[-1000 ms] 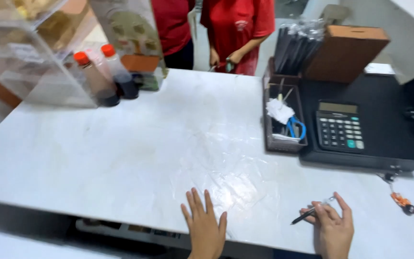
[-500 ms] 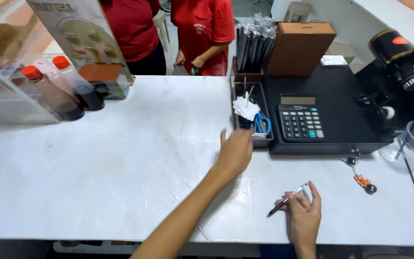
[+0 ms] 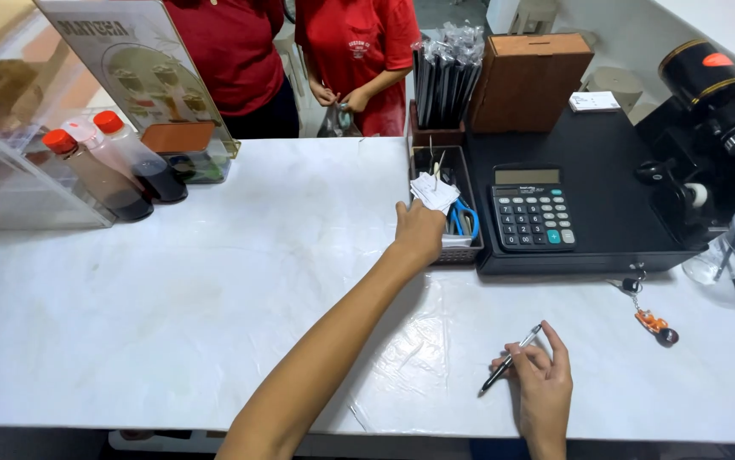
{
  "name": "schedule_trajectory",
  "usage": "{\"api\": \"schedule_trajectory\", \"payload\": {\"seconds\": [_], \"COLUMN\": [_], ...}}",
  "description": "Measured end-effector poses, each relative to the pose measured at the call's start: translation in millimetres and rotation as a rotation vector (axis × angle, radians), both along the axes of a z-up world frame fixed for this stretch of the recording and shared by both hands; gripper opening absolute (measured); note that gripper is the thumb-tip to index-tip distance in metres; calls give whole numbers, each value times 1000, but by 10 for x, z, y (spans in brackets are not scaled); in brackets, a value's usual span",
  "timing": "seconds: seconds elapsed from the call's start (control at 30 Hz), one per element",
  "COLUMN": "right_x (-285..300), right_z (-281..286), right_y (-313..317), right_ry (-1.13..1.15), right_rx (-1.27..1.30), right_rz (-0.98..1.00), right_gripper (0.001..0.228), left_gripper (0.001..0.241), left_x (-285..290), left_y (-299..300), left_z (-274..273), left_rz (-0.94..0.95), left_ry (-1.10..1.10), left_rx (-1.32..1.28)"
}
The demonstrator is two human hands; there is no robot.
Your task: Take a customer's order, process payment at the cash register, and begin preparing drink ingredients.
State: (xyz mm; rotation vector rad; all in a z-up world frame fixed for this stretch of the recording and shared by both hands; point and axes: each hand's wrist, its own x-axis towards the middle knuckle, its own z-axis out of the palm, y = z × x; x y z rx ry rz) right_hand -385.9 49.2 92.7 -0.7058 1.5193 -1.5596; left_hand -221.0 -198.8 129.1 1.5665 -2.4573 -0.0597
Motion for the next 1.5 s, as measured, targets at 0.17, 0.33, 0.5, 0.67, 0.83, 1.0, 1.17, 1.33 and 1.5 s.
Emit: {"api": "schedule_trajectory", "payload": {"seconds": [0.17,0.33,0.5,0.67,0.83,1.0,1.17,1.33,1.5], "right_x": [-32,-74,-179,-294,-301,-470,-652,-689,-528], "right_z": [-71,-165,-466,-769,-735,-1146,-1461,-1411,-1154], "right_y": [-19,-36,-76,-124,-138,-199,-275,-296,-270], "right_ry": [3,-41,-64,-91,-45,-58,-1,159,224], "right_rx": [-12,-22,-78,-163,-82,-216,-173,-43,20], "right_rz": [10,-13,-38,-28,-32,-19,-11,-2,-9], "right_gripper": [67,69,78,80,75,75,74,75,75], "left_gripper": [15,11,19,24,19,21,25,22,21], "left_x": [114,223,494,989,1576,1906,1932,1852,1880], "left_y": [74,63,655,1343,1878,2252,2501,2630,2644], "left_z": [311,369,508,325,-122,-334,-266,-101,-114], "left_rz": [17,-10,-47,141,299,483,356,308,285], "left_ry": [184,526,1022,1280,1162,1007,982,958,961], "left_rx": [91,226,123,389,462,586,373,273,263]}}
